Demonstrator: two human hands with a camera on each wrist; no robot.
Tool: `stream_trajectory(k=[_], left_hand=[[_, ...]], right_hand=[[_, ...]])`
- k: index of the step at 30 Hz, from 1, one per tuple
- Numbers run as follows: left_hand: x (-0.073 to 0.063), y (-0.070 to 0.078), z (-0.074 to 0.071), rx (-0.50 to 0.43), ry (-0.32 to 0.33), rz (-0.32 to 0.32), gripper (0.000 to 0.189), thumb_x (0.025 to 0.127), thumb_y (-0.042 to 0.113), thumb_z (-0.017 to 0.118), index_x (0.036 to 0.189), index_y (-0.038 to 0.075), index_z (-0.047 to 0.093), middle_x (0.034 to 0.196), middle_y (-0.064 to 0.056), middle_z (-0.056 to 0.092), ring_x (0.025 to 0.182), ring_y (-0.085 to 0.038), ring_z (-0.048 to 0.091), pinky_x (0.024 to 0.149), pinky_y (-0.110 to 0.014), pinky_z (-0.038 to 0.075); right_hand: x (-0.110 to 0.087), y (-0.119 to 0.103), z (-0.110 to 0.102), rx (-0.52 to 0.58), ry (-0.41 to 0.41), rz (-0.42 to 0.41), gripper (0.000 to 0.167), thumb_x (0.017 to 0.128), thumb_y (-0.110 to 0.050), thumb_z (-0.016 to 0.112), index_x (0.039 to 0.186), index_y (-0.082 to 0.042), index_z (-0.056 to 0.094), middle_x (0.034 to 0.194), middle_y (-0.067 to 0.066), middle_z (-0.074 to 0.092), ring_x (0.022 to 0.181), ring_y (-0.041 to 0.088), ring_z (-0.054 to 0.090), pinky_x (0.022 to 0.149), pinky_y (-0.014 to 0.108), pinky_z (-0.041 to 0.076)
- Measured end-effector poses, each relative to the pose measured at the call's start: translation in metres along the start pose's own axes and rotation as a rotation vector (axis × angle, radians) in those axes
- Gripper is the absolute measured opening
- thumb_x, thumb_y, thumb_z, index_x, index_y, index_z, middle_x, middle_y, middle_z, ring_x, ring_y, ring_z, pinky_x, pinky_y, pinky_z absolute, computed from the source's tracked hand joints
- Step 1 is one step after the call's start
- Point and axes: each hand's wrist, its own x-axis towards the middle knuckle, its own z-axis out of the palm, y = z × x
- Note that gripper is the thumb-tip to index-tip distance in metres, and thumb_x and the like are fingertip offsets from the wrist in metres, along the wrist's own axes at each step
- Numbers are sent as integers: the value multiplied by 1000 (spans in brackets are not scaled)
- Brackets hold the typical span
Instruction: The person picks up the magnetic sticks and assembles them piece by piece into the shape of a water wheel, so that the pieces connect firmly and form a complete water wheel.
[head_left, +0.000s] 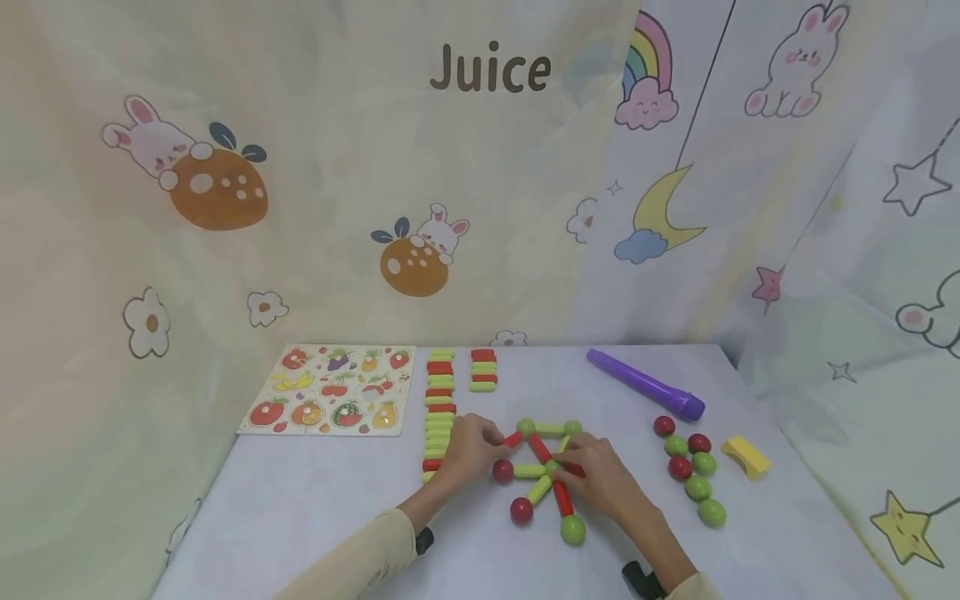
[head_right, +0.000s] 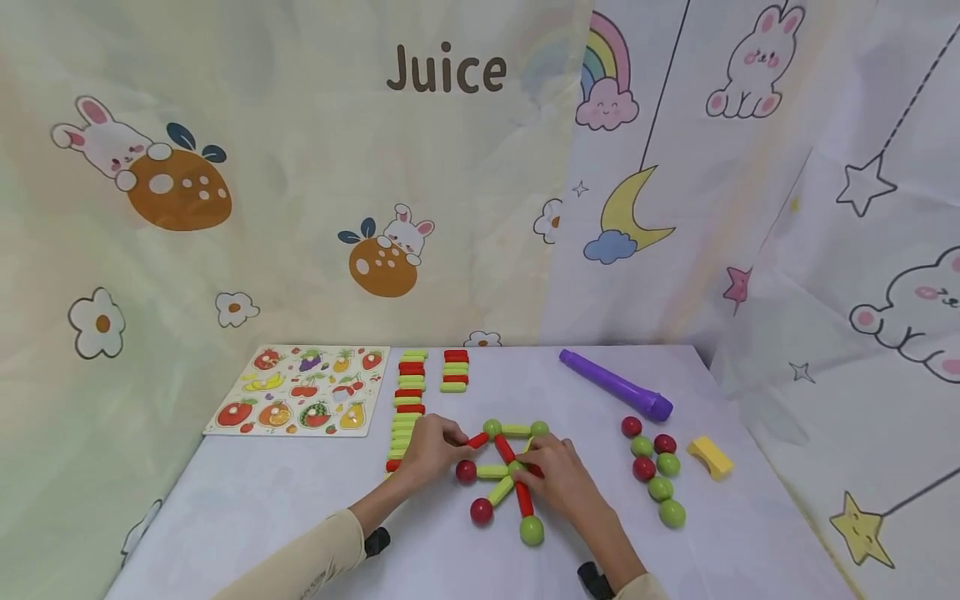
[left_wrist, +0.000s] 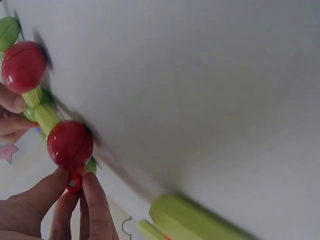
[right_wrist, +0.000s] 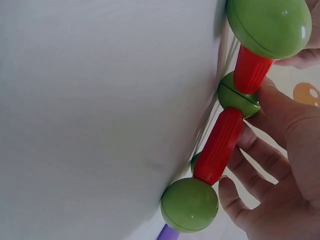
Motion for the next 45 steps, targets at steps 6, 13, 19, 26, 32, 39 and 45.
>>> stream_trajectory(k=[6,13,19,26,32,39,45], left_hand=[[-3,-5,8,-11,-14,-1,11,92,14,87,95,4,84,75,6,71,82,-16,63,61,-27,56],[-6,-9,-3,-71,-207,62,43,87,20,93,125,5,79,101,0,80,82,-11,72,69,-27,62],[-2,-11,-8,118,-288,197,53,88,14,92,138,7,74,108,4,77,89,-7,68,77,-20,58],[5,-13,-12,251,-318,299,44,90,17,91,132,10,78,102,8,77,85,-3,65,78,-18,56],[10,-11,-15,309,-284,295,41,90,20,91,128,10,79,105,5,78,94,-6,67,84,-20,58],[23,-7,-12,323,-178,171,35,90,19,90,122,7,81,107,-1,77,93,-13,65,83,-28,60],[38,-8,-3,284,-115,121,32,92,19,88,120,3,80,106,-3,77,85,-12,63,75,-26,59]], right_hand=[[-2,2,7,19,3,-29,24,85,-22,93,106,-12,87,86,-13,62,78,2,46,73,26,41],[0,3,6,11,20,-22,24,85,-21,93,105,-12,87,85,-14,61,77,2,46,73,27,41],[2,3,5,12,30,-34,23,84,-20,93,105,-12,87,85,-14,60,78,2,47,73,26,40],[3,3,4,20,34,-53,23,84,-19,93,104,-11,87,85,-12,62,76,2,46,71,26,44],[5,3,5,22,38,-52,22,84,-21,93,103,-11,87,84,-12,66,76,2,48,72,28,46],[6,3,2,32,-3,-81,22,84,-15,93,105,-9,86,89,-8,68,81,4,53,72,27,52],[13,-3,-2,59,-17,-120,18,82,-15,94,96,-8,86,97,-6,66,93,10,58,83,30,59]])
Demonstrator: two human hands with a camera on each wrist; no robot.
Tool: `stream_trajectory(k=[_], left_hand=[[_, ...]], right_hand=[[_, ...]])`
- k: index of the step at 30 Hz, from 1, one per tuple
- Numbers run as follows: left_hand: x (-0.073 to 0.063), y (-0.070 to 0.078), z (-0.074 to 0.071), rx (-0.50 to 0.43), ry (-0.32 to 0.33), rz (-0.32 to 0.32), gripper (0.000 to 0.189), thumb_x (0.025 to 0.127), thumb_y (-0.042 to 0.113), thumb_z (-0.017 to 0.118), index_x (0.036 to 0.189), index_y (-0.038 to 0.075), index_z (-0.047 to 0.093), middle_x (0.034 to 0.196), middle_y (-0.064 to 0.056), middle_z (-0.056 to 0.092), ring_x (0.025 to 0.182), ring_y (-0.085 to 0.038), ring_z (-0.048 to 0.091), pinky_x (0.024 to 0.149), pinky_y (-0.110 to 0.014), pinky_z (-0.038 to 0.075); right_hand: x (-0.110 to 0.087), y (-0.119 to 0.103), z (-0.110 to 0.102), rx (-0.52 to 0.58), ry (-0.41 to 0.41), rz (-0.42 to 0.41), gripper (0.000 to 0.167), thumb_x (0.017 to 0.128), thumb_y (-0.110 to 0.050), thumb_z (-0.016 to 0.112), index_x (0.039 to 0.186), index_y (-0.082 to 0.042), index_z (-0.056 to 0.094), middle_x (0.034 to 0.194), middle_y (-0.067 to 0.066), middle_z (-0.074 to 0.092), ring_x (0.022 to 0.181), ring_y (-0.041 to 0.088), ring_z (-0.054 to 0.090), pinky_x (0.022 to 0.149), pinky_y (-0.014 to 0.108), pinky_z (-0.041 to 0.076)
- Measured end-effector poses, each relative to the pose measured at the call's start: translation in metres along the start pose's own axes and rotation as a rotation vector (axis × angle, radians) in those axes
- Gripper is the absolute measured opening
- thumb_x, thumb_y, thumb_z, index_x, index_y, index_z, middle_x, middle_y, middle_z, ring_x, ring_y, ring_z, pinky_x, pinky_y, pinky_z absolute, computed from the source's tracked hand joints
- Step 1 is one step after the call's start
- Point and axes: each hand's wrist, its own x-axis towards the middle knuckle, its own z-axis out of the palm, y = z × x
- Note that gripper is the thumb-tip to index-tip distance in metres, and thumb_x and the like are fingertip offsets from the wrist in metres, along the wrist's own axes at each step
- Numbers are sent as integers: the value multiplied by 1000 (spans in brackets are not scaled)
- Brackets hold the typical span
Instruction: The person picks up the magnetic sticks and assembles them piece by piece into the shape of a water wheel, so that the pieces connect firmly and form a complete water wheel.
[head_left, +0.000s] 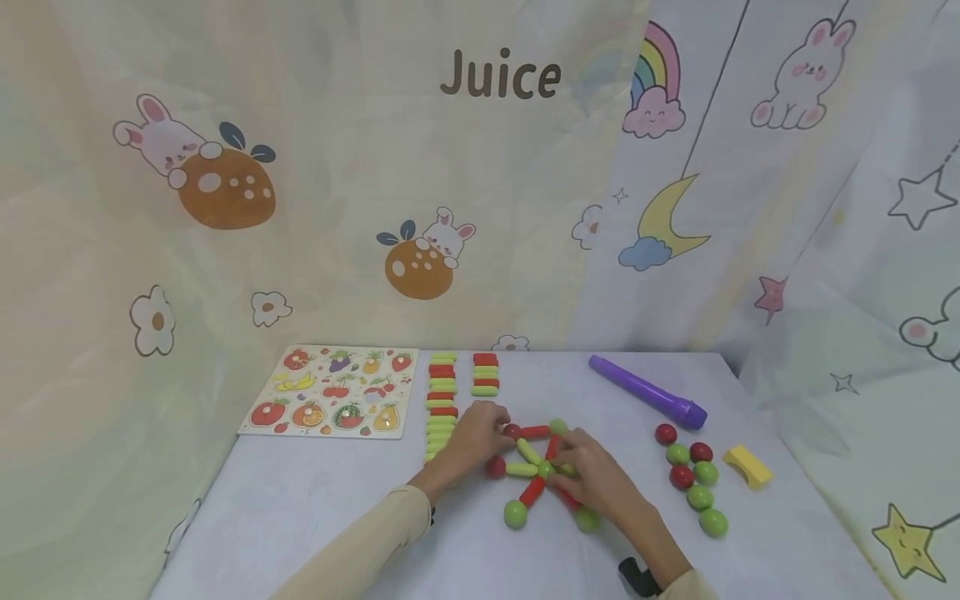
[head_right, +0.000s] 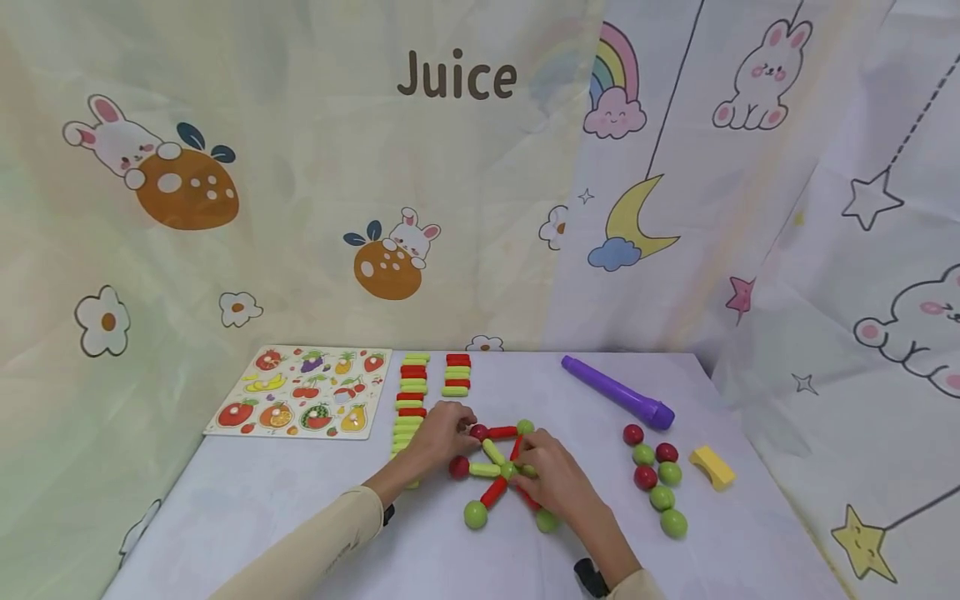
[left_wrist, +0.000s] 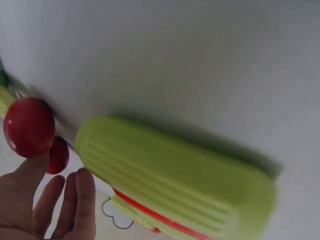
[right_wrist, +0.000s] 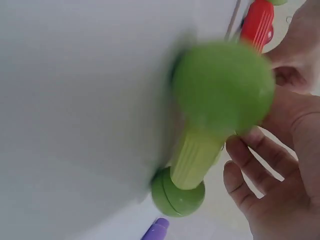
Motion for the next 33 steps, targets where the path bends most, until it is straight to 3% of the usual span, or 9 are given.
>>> stream_trajectory(k=[6,10,14,17,22,25,29,31,33], left_hand=[[15,-8,-18,-49,21,25,41,91,24,89,124,2,77,121,-11,76,107,-25,69,92,-40,62],[30,-17,-33,-100,102,-19,35,96,10,82,129,-2,75,128,-18,73,119,-35,68,99,-48,60],[43,-24,-34,35,135,-75,35,101,0,71,135,-5,69,133,-20,70,122,-34,66,106,-48,57],[47,-26,-29,166,124,-82,28,104,0,66,131,-5,70,121,-19,71,110,-31,66,101,-43,59],[44,-28,-21,279,153,-82,8,105,5,68,104,-2,72,93,-12,62,86,-24,58,79,-35,58],[41,-26,-17,352,134,-88,10,102,9,74,100,0,70,91,-10,62,86,-22,58,79,-33,58],[36,-16,-12,501,95,-59,21,95,12,85,107,2,72,93,-11,66,90,-22,61,86,-32,59],[33,-10,-12,508,94,-53,21,93,10,85,107,2,73,92,-11,66,87,-22,61,83,-32,59],[27,-5,-13,418,106,-60,16,95,7,82,107,-1,74,90,-13,67,85,-24,62,77,-32,59]], right_hand=[[7,2,-2,66,-92,20,19,89,-16,90,108,-15,85,110,-6,72,106,13,63,97,40,60],[6,7,-4,80,-116,17,22,90,-14,88,112,-16,84,115,-8,73,109,14,64,99,42,60],[4,11,-4,99,-106,-26,24,90,-12,87,113,-15,84,116,-5,77,110,17,66,98,41,60],[3,12,-4,116,-96,-37,25,89,-12,88,114,-15,84,114,-5,79,108,16,65,95,38,60],[3,7,-1,117,-93,3,25,90,-16,88,114,-16,84,109,-9,80,103,10,59,87,29,58],[2,6,0,111,-88,9,25,89,-16,89,114,-16,85,107,-9,79,102,9,59,86,28,58],[2,6,0,101,-81,13,26,88,-15,90,113,-15,85,107,-8,78,102,10,60,87,28,60],[1,7,-1,98,-80,14,26,88,-15,90,113,-15,85,107,-9,79,102,10,60,87,28,60],[1,8,0,104,-75,15,26,88,-14,90,113,-15,85,108,-9,79,103,11,60,88,29,60]])
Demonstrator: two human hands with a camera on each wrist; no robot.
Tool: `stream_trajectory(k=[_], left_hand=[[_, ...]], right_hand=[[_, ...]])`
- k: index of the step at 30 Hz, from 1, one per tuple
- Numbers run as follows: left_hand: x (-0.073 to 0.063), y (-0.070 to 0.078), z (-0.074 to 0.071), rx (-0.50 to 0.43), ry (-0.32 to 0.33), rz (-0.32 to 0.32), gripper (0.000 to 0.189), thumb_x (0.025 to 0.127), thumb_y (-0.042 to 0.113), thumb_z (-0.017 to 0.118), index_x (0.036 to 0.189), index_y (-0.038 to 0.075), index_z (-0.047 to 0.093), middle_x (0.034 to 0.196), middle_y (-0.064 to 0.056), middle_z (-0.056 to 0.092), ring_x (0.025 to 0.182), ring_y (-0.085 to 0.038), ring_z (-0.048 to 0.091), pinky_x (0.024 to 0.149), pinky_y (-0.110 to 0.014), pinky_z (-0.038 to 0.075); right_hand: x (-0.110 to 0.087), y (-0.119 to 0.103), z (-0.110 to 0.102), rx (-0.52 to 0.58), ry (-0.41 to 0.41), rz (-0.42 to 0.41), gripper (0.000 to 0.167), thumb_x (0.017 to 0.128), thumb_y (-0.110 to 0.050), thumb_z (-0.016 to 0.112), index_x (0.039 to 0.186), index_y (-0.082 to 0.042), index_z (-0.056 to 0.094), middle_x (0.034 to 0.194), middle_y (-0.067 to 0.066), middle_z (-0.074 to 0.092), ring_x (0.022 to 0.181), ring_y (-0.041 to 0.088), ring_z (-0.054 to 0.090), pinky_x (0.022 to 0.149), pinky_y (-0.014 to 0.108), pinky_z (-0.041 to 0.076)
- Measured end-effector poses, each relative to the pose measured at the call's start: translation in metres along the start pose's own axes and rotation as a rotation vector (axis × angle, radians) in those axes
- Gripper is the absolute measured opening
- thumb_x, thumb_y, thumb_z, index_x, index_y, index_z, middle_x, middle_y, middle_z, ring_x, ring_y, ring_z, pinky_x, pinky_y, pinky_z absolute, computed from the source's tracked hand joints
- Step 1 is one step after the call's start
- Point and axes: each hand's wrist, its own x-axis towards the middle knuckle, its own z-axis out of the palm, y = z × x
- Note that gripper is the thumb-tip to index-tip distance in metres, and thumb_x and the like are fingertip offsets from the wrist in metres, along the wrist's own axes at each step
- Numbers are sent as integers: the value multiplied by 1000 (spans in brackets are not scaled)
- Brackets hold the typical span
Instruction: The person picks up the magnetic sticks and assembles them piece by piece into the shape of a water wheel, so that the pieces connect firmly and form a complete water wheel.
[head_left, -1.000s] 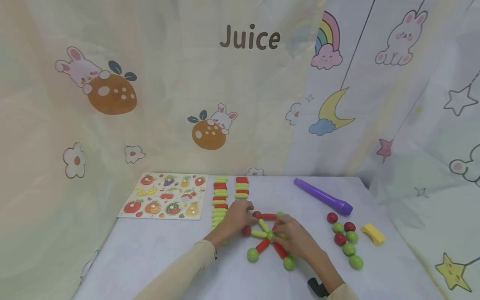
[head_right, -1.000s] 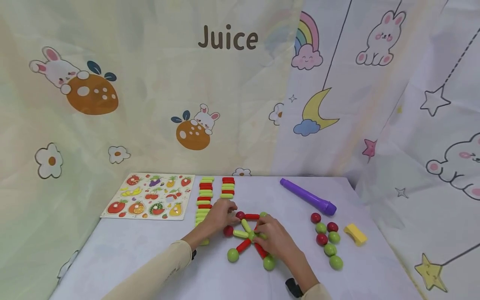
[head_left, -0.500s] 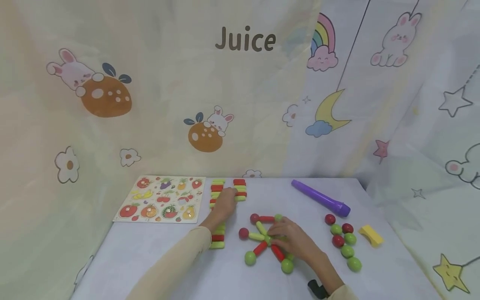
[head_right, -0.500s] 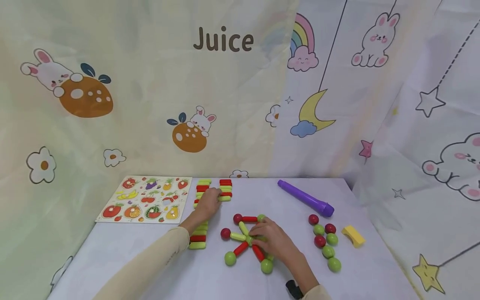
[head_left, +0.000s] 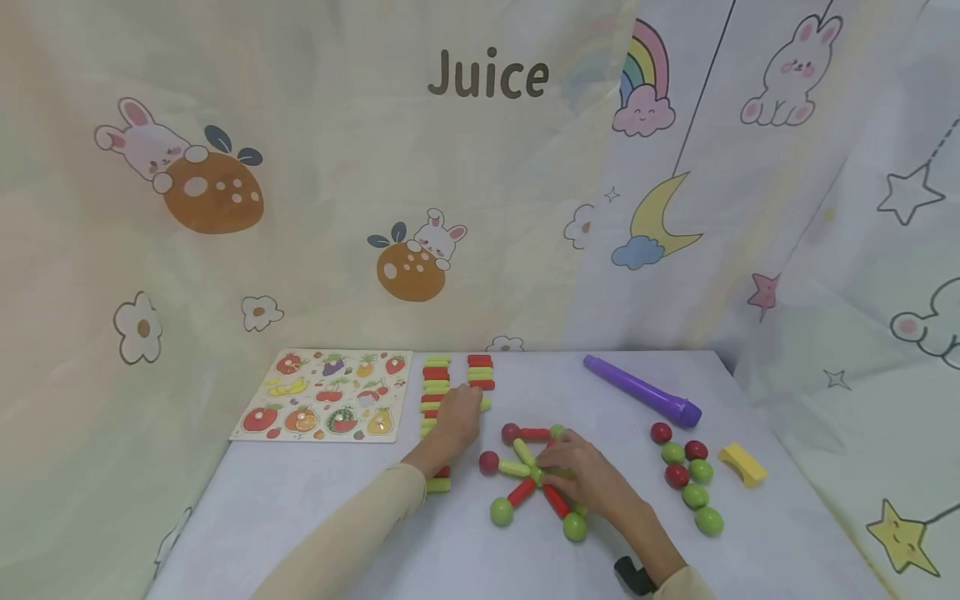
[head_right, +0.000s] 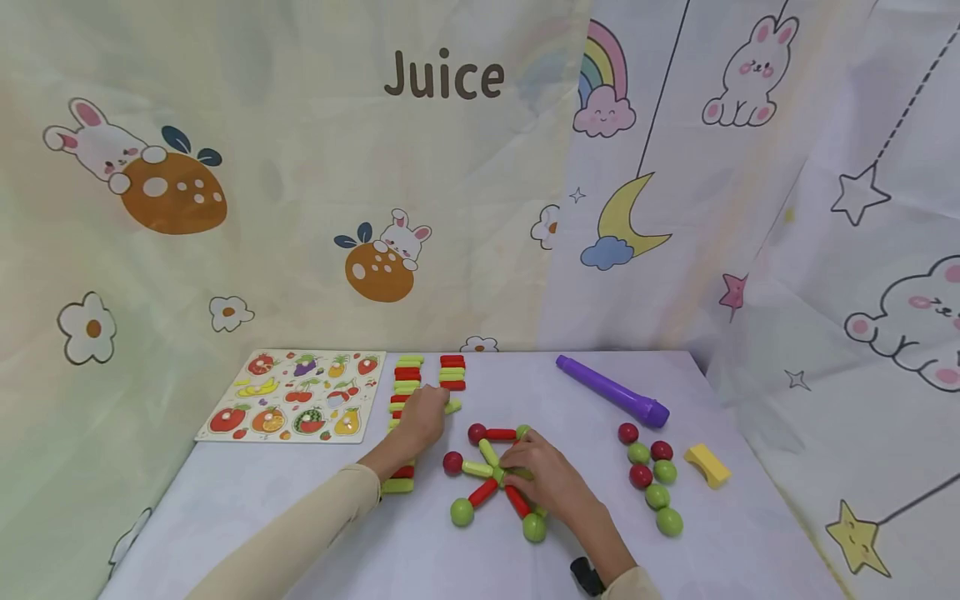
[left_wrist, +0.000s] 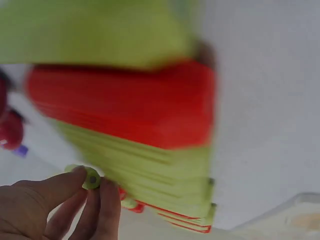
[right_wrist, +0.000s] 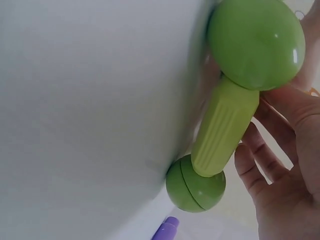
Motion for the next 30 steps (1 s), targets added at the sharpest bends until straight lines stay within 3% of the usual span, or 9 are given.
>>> stream_trajectory(k=[5,7,11,21,30], left_hand=[[-24,7,-16,-361,23,-51,12,95,2,79,104,-6,81,101,-16,76,96,-28,68,83,-40,63],[-36,8,-20,-459,23,-78,13,93,3,82,103,-5,81,105,-15,77,98,-26,69,85,-41,63],[-54,9,-21,-600,5,-126,15,91,5,85,101,-4,81,96,-9,76,88,-20,66,73,-34,61],[-73,14,3,-690,39,-131,13,94,13,85,98,2,84,74,5,73,73,-13,63,60,-24,54],[-81,21,5,-682,49,-174,18,95,16,85,104,0,83,72,5,70,65,-12,62,58,-25,54]], right_hand=[[-1,2,4,-12,21,-18,26,88,-14,89,113,-15,85,112,-7,80,106,13,62,91,32,60],[-1,3,5,-20,32,-30,25,88,-13,89,113,-14,85,113,-6,80,107,15,64,91,34,60],[-1,4,4,-16,44,-44,24,87,-9,89,111,-11,85,113,-2,80,108,20,69,93,38,62],[0,-1,4,19,11,-44,21,89,-7,87,110,-5,84,113,5,79,108,27,73,95,43,62],[1,-6,5,8,10,-10,21,89,-9,87,110,-7,85,112,1,80,108,22,73,95,41,62]])
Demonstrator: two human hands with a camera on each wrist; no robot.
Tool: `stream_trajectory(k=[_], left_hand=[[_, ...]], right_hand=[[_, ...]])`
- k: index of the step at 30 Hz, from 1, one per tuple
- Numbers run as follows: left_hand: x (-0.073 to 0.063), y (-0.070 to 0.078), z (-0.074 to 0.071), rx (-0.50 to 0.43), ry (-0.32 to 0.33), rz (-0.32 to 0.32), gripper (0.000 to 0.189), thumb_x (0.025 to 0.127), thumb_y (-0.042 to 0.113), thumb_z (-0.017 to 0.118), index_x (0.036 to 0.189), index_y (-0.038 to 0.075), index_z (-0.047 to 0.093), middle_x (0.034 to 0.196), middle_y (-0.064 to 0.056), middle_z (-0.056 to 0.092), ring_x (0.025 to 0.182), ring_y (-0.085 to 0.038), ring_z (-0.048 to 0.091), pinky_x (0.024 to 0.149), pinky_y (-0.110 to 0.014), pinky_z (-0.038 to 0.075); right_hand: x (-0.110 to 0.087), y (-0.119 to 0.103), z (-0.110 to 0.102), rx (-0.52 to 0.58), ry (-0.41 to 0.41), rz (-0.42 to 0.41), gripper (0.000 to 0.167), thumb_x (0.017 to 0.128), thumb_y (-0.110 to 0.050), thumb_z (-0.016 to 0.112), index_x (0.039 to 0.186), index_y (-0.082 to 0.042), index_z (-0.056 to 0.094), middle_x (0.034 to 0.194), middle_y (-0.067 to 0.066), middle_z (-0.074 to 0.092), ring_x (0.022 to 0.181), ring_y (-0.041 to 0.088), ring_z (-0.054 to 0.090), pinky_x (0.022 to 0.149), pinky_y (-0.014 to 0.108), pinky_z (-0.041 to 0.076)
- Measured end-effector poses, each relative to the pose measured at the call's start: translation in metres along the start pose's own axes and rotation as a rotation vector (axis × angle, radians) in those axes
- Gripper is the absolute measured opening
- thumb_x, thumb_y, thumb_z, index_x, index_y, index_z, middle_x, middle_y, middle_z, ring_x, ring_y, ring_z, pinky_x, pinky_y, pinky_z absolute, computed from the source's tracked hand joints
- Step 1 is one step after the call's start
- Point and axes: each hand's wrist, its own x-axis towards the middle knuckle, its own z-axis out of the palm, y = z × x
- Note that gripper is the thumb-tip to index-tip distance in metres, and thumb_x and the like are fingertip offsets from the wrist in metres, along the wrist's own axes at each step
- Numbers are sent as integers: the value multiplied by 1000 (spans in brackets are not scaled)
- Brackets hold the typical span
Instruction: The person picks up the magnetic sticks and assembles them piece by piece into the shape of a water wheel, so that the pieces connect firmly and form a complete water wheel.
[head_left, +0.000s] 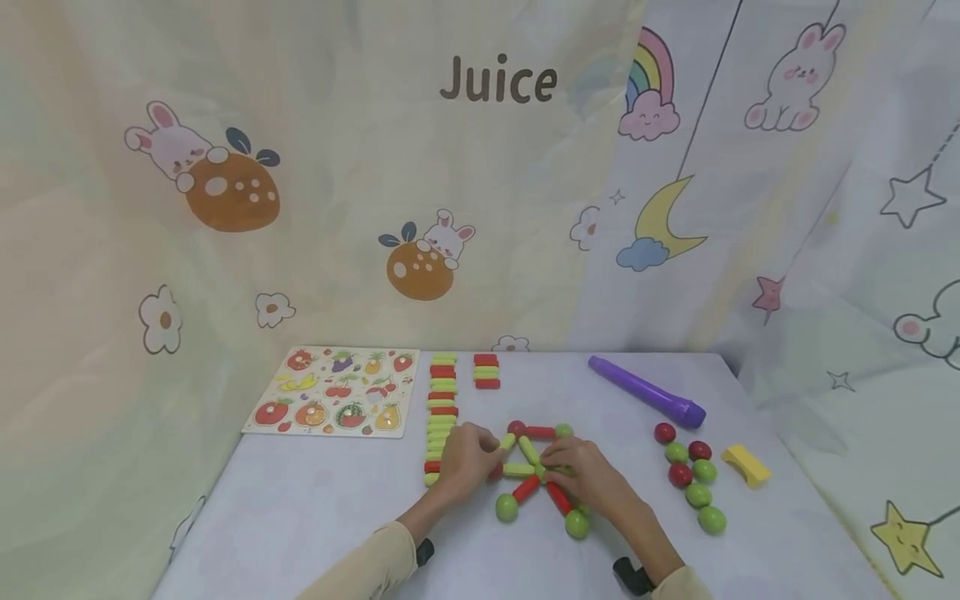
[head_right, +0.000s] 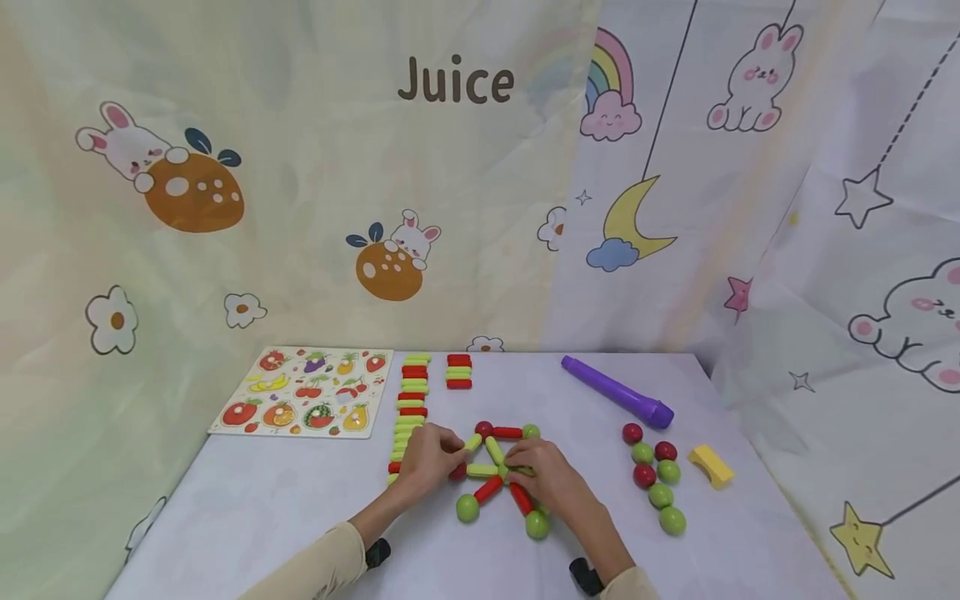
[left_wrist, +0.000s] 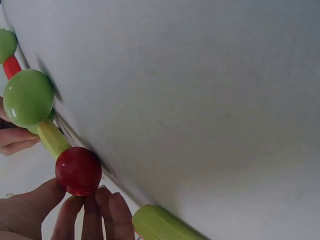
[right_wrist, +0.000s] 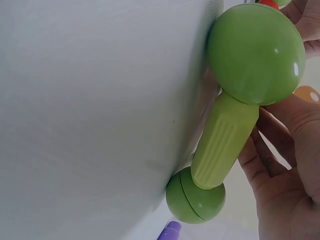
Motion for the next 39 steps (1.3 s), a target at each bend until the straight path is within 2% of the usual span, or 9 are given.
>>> stream_trajectory(k=[6,10,14,18,22,26,32,37,39], left_hand=[[3,2,-3,40,-43,-32,18,97,20,83,102,2,83,68,4,68,64,-13,62,57,-25,51],[1,-1,-10,45,-107,-18,29,95,23,85,113,1,81,88,-2,75,77,-16,65,61,-28,55],[-1,-5,-17,112,-188,52,47,87,22,92,126,2,77,108,-7,77,90,-19,66,70,-32,60],[2,-7,-15,200,-226,153,42,88,15,91,125,1,77,105,-5,76,90,-17,66,77,-32,61],[8,-3,-8,264,-221,182,37,92,13,87,125,1,77,106,-5,75,92,-16,62,84,-33,62],[19,2,-3,303,-194,162,36,93,16,86,125,2,77,108,-6,74,94,-16,62,85,-33,61],[41,6,-1,287,-187,156,28,94,19,86,116,4,79,102,-4,72,91,-17,60,82,-33,60],[62,8,-14,297,-259,172,28,95,10,82,122,1,77,115,-11,75,99,-24,66,90,-41,62],[75,7,-21,299,-241,166,31,96,3,77,126,1,76,123,-13,74,109,-28,68,96,-44,61]], right_hand=[[1,1,-1,-5,6,-3,21,89,-9,87,110,-7,85,111,2,80,107,22,73,95,41,62],[1,2,-1,1,9,-10,21,89,-9,87,110,-7,84,112,3,80,108,23,74,96,43,62],[0,4,-1,-4,13,-8,22,89,-9,87,111,-7,84,113,2,80,108,23,74,95,41,62],[-1,5,-2,-19,19,7,23,88,-9,88,110,-8,84,112,2,80,107,21,74,95,40,62],[-3,5,-3,-57,30,20,21,88,-12,89,108,-9,85,108,1,80,104,20,73,93,42,62],[-7,4,-4,-105,53,3,19,86,-13,91,105,-10,86,104,-2,78,100,16,68,90,37,62],[-9,6,-9,-95,48,-1,23,86,-13,91,109,-12,85,102,-6,74,94,9,57,80,26,58],[-7,4,-10,-83,29,-4,27,88,-16,90,115,-14,84,105,-6,68,96,10,55,82,26,58],[-6,3,-9,-78,20,-8,29,89,-15,90,117,-13,84,109,-4,67,99,11,56,85,28,59]])
